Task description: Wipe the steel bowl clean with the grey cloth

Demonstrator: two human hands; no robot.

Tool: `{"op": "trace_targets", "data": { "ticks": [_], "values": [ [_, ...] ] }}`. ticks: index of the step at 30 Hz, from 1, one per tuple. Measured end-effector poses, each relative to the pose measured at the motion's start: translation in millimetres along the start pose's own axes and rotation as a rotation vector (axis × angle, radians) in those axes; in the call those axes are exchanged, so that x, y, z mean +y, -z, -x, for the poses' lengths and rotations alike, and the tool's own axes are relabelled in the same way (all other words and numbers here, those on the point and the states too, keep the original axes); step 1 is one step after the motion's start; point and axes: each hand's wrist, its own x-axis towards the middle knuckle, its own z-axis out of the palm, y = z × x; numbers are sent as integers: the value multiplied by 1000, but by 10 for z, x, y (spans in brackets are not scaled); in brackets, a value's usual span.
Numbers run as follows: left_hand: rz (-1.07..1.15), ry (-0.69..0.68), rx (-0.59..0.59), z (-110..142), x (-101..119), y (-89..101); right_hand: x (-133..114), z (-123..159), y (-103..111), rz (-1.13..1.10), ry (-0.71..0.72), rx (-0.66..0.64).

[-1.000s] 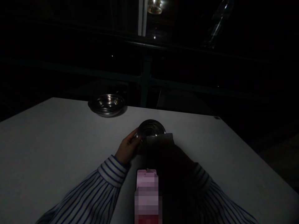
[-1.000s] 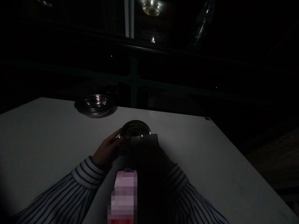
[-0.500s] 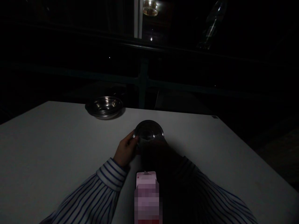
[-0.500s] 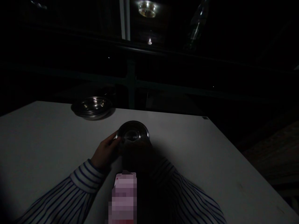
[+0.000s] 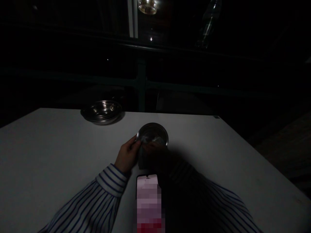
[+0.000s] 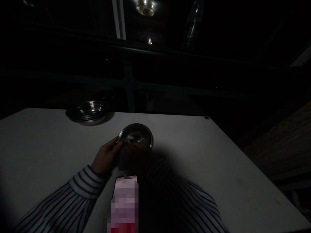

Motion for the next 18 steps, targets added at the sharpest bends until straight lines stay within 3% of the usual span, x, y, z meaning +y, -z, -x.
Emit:
{"op": "trace_targets", "data": {
  "ticks": [3, 6, 13, 18],
  "values": [
    [19, -3, 51, 12, 3, 9, -30, 1, 0, 11, -2, 3],
    [88, 79, 61, 14, -16, 28, 14, 76, 25, 38, -1, -11],
    [174, 158, 57, -25, -60, 41, 147, 210, 63, 180, 158, 70],
    [141, 136, 32, -4, -30, 16, 83, 142, 69, 122, 66, 37]
  ]
}}
